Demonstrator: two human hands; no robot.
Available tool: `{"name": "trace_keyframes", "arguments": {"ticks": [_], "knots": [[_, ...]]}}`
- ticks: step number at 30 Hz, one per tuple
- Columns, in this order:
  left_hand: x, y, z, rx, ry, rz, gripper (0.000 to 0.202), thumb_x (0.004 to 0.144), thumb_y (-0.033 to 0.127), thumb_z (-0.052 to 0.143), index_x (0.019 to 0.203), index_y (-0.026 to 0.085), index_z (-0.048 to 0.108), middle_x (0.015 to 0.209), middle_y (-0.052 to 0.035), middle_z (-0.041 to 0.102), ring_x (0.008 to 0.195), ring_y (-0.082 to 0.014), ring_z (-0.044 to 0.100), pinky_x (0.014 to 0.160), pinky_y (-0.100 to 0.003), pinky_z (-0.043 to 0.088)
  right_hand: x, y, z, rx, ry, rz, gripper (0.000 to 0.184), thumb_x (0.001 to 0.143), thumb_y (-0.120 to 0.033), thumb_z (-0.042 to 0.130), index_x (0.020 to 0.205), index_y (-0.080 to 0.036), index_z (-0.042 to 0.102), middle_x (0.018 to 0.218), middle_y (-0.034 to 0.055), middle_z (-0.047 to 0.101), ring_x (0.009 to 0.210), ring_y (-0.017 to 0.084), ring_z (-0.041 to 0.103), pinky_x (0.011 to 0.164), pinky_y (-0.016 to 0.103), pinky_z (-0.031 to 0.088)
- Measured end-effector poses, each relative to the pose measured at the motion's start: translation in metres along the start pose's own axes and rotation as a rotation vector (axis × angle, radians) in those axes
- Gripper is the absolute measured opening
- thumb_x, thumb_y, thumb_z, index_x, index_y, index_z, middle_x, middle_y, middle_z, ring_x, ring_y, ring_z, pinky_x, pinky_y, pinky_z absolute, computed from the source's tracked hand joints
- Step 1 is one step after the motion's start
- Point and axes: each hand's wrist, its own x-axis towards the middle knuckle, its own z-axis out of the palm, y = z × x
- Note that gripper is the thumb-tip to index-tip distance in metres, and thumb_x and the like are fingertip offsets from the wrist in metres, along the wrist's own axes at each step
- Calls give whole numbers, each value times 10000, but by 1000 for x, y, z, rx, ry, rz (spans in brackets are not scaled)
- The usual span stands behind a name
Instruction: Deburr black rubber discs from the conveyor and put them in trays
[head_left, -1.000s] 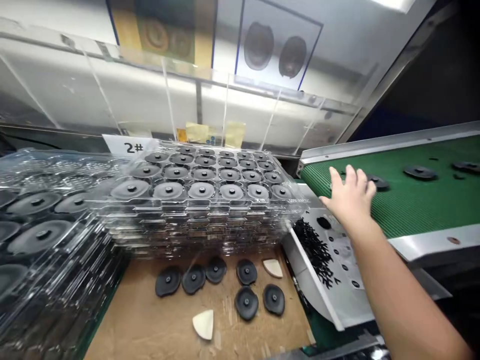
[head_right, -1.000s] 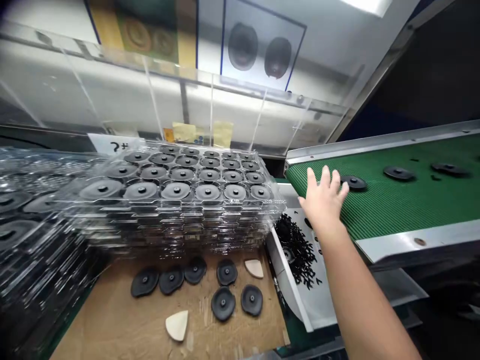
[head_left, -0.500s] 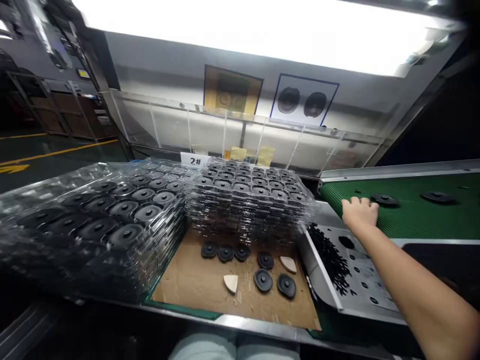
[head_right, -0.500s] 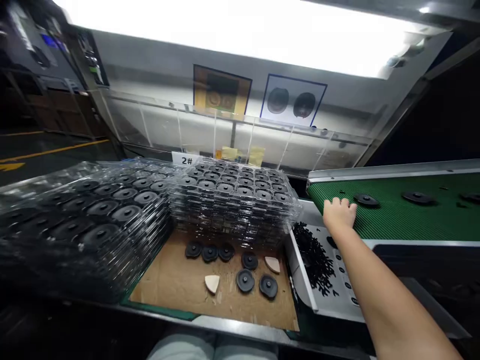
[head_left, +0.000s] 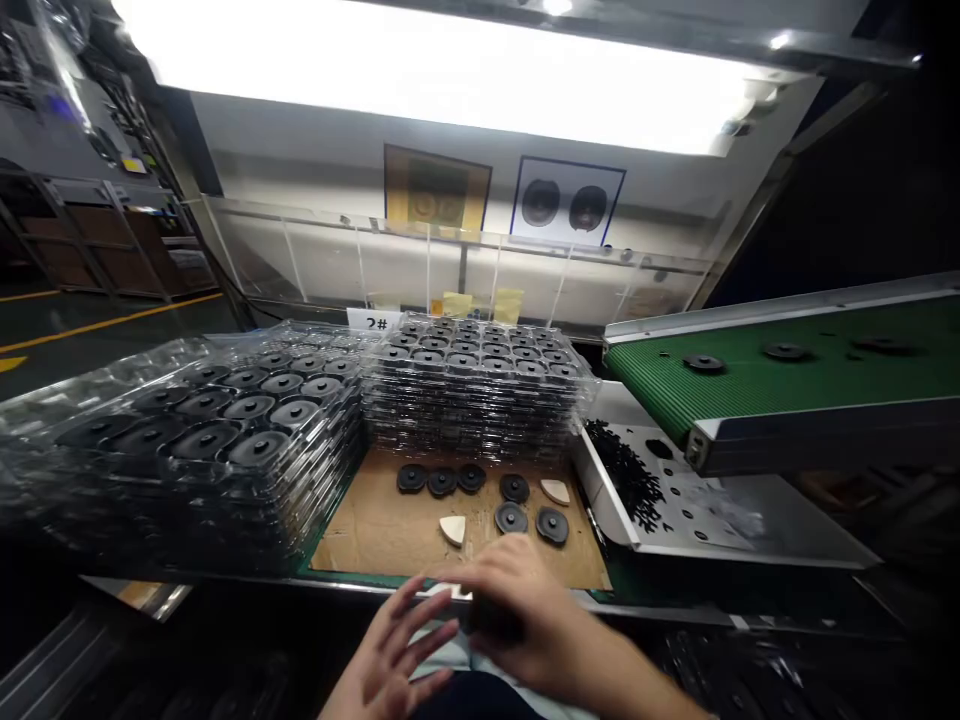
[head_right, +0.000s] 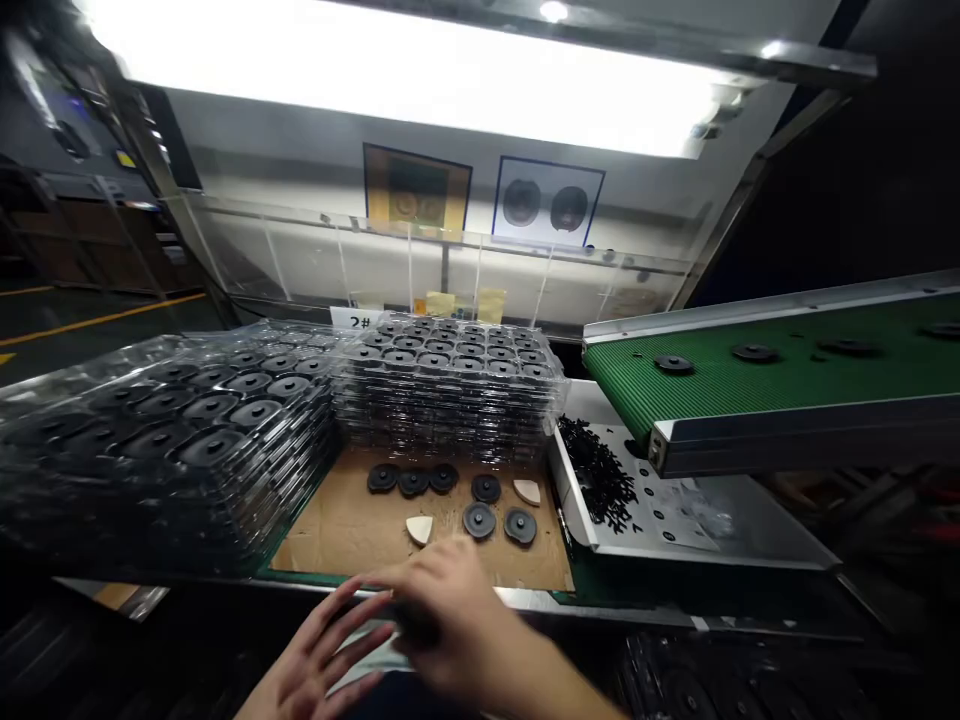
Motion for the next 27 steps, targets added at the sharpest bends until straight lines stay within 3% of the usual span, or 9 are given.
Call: {"name": "trace_keyframes", "arguments": {"ticks": [4,7,11,15,17,19,21,24,27], "knots": [[16,-10,20,163,-106,93,928,498,540,817,1325,277,486,1372,-145,528,1293,-366,445,1046,-453,384,1,-5,71,318,417,-104,522,719,-284,593,1238,-264,535,1008,50,668,905,222,583,827,369,437],[23,-16,19,109,-105,25,903,508,542,811,1303,230,516,1317,-170,571,1297,-372,439,1063,-476,363,3,3,98,301,511,14,500,807,-400,506,1292,-279,486,1005,62,643,891,240,573,805,392,433],[35,-17,16,-35,28,2,844,428,512,850,1183,218,616,1307,-165,581,1276,-372,461,1089,-459,329,7,3,104,262,425,154,533,891,-332,430,1413,-279,337,1159,86,587,1033,262,545,898,443,418],[49,6,9,-246,135,-131,605,611,457,782,1164,277,613,1276,-112,611,1193,-329,550,1062,-481,358,19,15,90,178,313,152,694,853,-333,536,1464,-241,221,1410,114,412,1302,306,378,1052,479,351],[58,23,1,-325,141,-119,525,672,434,746,1157,284,611,1234,-100,639,1135,-307,597,1038,-476,389,27,39,87,151,351,247,609,869,-366,534,1424,-250,312,1363,117,448,1231,283,466,995,431,432],[69,38,-7,-367,159,-85,524,659,405,763,1146,281,618,1214,-94,654,1095,-291,626,1014,-445,422,35,73,94,136,391,413,444,922,-334,456,1355,-237,421,1171,112,545,944,209,615,813,353,531],[81,46,-15,-393,202,-71,538,639,379,784,1144,285,626,1228,-83,651,1074,-277,641,983,-406,456,42,106,110,134,378,520,351,935,-307,428,1247,-193,539,1003,100,562,724,172,613,670,327,543],[99,50,-21,-436,259,-87,568,615,377,799,1151,287,636,1237,-72,650,1058,-271,651,929,-362,501,46,132,139,165,310,545,270,894,-321,503,1060,-173,655,980,112,564,755,200,617,682,356,545],[115,47,-22,-465,284,-121,552,626,399,785,1146,276,648,1220,-76,661,1065,-279,649,907,-343,515,46,131,155,231,259,496,226,899,-293,492,993,-196,673,983,110,617,850,213,628,746,353,544]]}}
